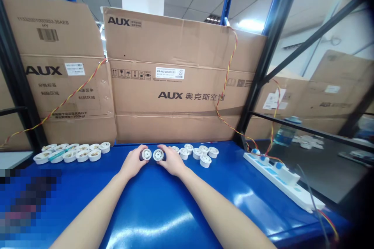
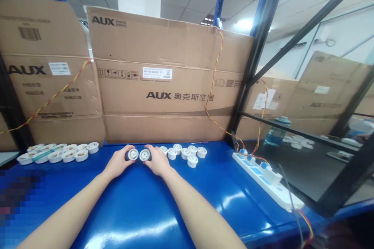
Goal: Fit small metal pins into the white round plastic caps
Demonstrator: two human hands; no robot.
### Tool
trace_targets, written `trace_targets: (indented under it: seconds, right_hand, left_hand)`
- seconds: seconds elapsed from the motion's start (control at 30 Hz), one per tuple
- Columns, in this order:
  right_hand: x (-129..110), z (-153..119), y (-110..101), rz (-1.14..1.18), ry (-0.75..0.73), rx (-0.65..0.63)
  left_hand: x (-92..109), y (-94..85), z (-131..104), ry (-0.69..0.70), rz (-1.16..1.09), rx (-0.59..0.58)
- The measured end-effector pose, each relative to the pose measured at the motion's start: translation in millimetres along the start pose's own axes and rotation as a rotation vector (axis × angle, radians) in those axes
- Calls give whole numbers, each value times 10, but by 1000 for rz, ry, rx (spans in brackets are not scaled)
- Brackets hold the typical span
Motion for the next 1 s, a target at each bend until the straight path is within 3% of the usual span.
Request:
trace_targets:
  seconds: [0.1,0.23,0.43,0.53,0.73,0.87,1.0]
  right_hand:
    - [-98,-11,-88,-87,-132,-1]
    - [-240,-35,-111,-206,-287,-29]
    - [-326,-13,-2,-347,-363,-79]
    - [-327,-4,21,-387,-372,-129]
    - [-333,-5,-36,-391,-377,-110]
    - [-276,3,-8,-382,-314,-145]
    - [-200,0,-52,-334,-206,-90]
  left_hand:
    - [80,-51,6,110,96,16]
    - [206,-57,-9,266,227,-75]
    - [295,-66,-29,298,398,-173]
    - [311,-55,-34,297,453,-197]
    - [341,-78,-41,332,459,-170]
    - [337,-96,-40,378,437,-180]
    - [356,-115,-54,462,408,-208]
Point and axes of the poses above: each hand's wrist, its own z-axis towards the middle knuckle, its own y-axis out of the palm, x = y × z, the point moved 5 cm from there along z, towards the middle knuckle, and after that the axes turned 3 degrees about y, right-handed, at the moved point
